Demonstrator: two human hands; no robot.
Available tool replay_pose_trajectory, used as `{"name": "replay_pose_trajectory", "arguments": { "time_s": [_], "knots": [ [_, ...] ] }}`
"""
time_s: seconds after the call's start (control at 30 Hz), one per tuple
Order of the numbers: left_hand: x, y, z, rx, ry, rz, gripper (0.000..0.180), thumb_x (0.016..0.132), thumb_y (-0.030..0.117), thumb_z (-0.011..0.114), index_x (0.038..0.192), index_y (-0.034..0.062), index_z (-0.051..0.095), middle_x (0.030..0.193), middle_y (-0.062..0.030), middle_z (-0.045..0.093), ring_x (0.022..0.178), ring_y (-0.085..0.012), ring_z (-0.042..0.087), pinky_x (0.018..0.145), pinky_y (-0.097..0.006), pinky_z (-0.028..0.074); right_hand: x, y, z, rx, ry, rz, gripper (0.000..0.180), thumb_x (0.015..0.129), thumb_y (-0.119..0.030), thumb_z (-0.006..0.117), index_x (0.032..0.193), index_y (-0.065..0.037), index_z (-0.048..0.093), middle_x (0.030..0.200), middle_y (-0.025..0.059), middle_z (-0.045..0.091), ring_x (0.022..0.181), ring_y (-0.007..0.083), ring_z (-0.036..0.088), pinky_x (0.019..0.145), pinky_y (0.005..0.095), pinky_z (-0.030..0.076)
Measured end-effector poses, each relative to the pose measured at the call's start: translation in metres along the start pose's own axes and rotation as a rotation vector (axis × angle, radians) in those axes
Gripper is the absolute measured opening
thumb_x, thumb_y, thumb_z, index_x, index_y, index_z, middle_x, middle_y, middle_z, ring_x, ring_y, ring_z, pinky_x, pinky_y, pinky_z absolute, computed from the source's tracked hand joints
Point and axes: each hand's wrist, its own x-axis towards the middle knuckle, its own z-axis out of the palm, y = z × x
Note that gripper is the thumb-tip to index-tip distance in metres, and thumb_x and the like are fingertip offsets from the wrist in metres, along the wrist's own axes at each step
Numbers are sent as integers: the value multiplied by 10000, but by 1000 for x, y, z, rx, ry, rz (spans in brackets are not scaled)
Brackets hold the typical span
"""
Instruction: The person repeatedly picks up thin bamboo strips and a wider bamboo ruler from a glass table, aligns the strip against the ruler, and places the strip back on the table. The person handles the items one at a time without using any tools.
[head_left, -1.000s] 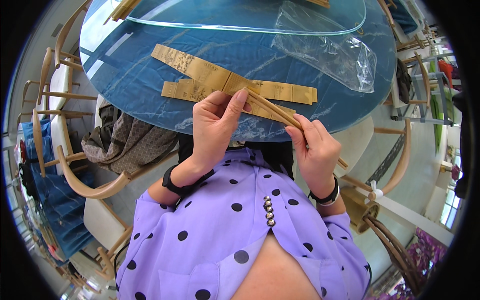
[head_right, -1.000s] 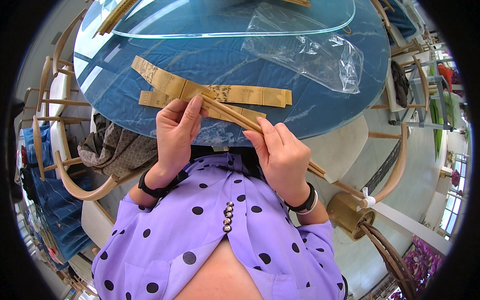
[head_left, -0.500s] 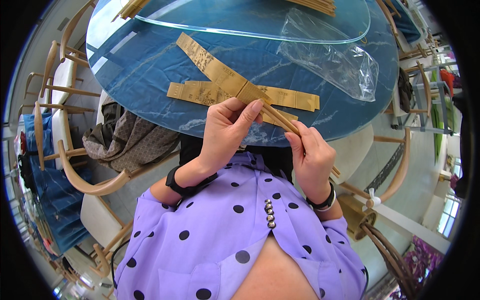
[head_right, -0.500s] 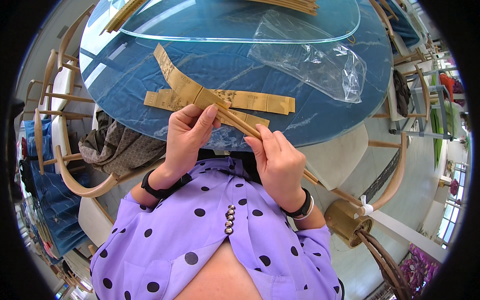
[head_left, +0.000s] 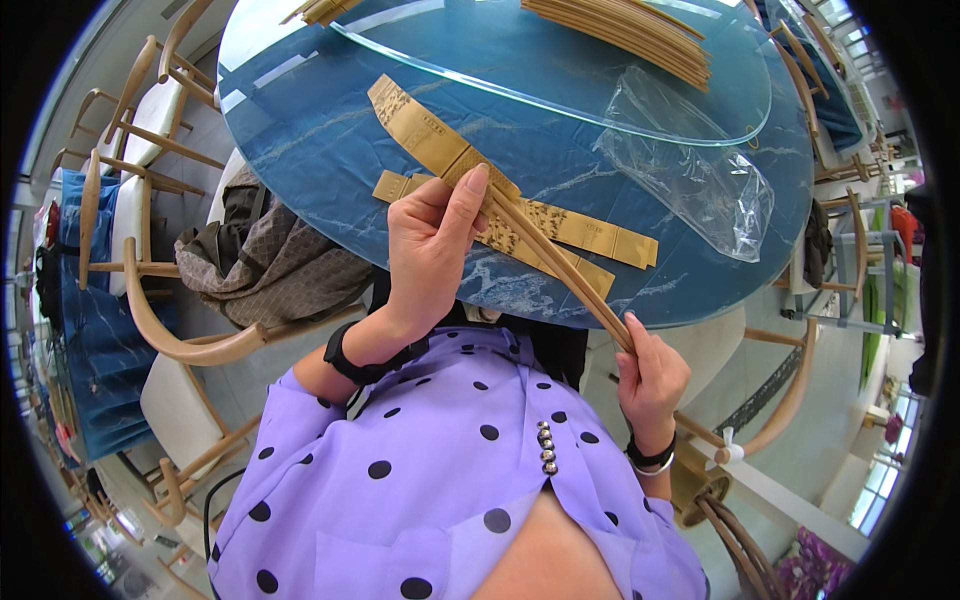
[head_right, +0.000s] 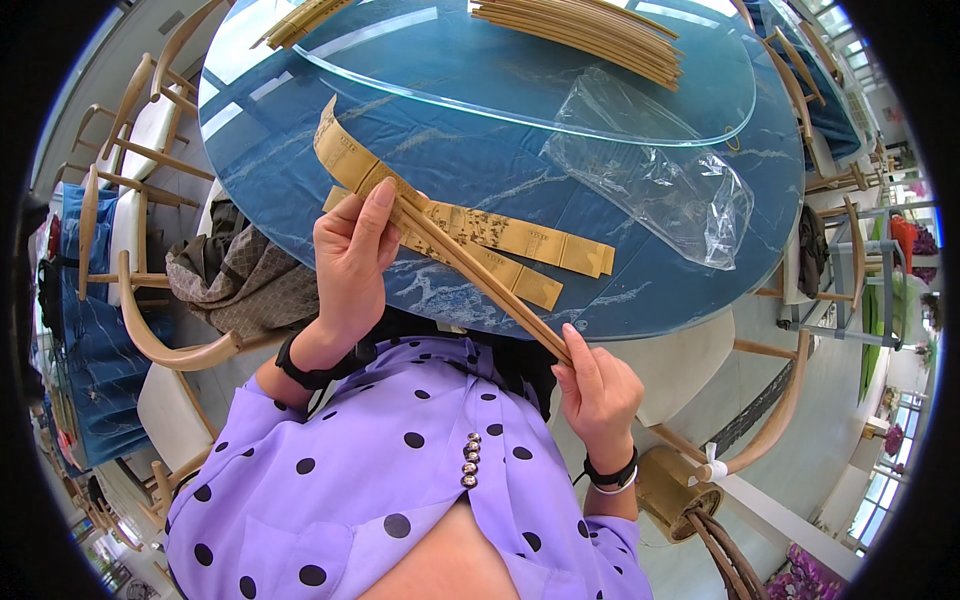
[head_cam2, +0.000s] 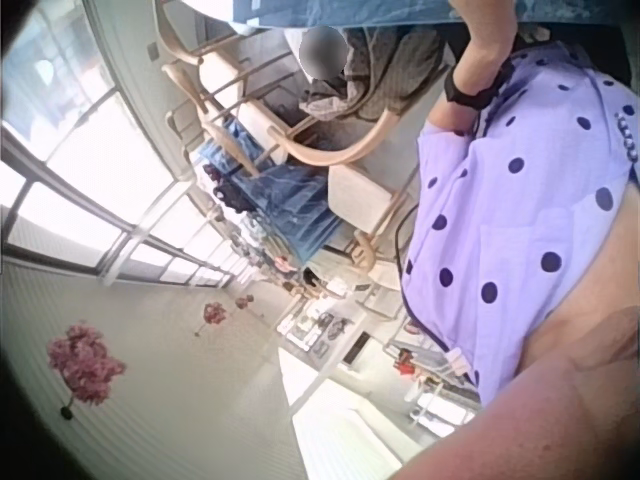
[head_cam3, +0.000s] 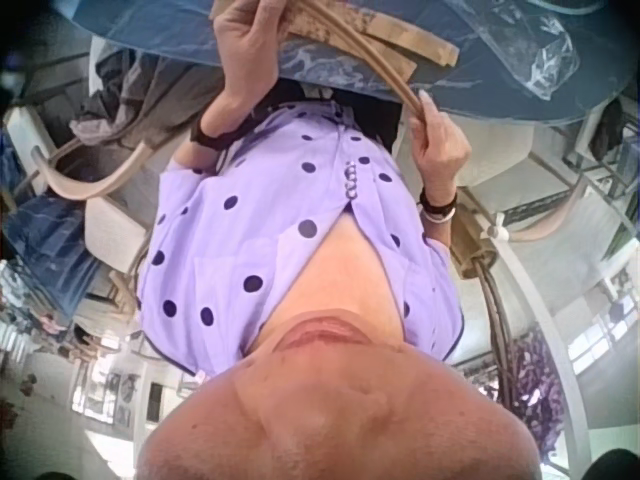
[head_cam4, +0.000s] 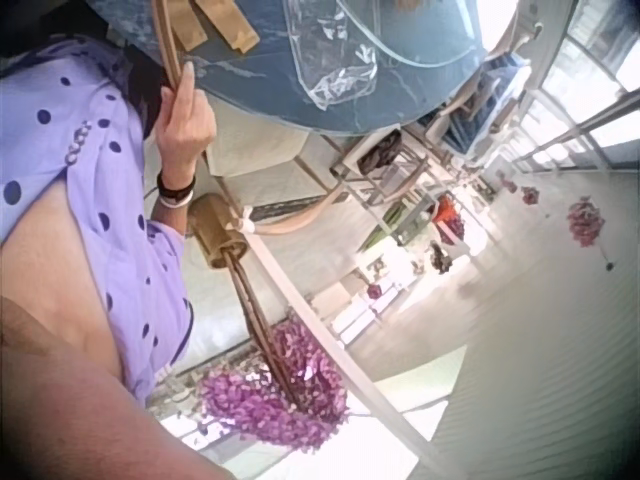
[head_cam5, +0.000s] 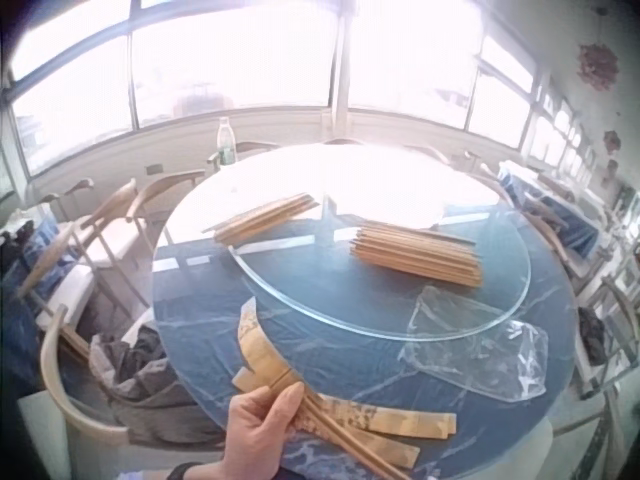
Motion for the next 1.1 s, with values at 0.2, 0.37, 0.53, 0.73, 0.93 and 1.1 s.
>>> {"name": "replay_pose_trajectory", "arguments": {
  "time_s": [0.2, 0.37, 0.53, 0.73, 0.93, 1.1],
  "knots": [
    [-5, -6, 7, -74, -25, -64, 319, 1025, 274, 646, 866, 1, 694, 677, 29, 591, 528, 10, 368, 461, -196, 244, -4, 5, -3, 146, 184, 97, 264, 1003, -202, 630, 1128, 16, 712, 636, 57, 505, 522, 170, 475, 484, 293, 350],
    [-1, -6, 13, -132, -68, -91, 303, 1053, 256, 592, 1038, -19, 718, 660, 49, 536, 510, 4, 296, 450, -199, 215, 5, 2, 3, 270, 326, 259, 176, 998, -106, 598, 1010, 31, 707, 666, 48, 562, 529, 119, 456, 491, 259, 324],
    [-3, -11, 14, -74, -70, -69, 319, 1071, 244, 553, 1087, -35, 708, 705, 34, 584, 510, 3, 283, 441, -200, 217, 15, -10, 2, 319, 372, 372, 112, 976, -47, 622, 955, 36, 694, 679, 4, 585, 530, 42, 425, 480, 215, 303],
    [-3, -9, 15, -133, -57, -118, 303, 1057, 250, 585, 1081, -18, 724, 654, 70, 523, 514, 10, 294, 453, -204, 211, 6, -5, 3, 356, 323, 367, 107, 969, -56, 645, 941, 41, 681, 694, -4, 609, 527, 10, 423, 490, 177, 314],
    [-1, -12, 11, -99, -71, -45, 308, 1069, 240, 560, 1067, -27, 714, 737, 24, 627, 509, 2, 289, 444, -206, 218, 3, -5, 0, 347, 316, 382, 100, 964, -40, 640, 902, 35, 663, 708, 5, 630, 529, 12, 430, 487, 180, 328],
    [-11, -15, 19, -103, -47, -83, 286, 1049, 244, 603, 1096, -8, 732, 644, 102, 503, 527, 17, 305, 469, -202, 211, 3, -12, 3, 358, 314, 414, 103, 963, -37, 639, 891, 34, 657, 714, 8, 636, 537, 12, 440, 492, 176, 337]
  ]
}}
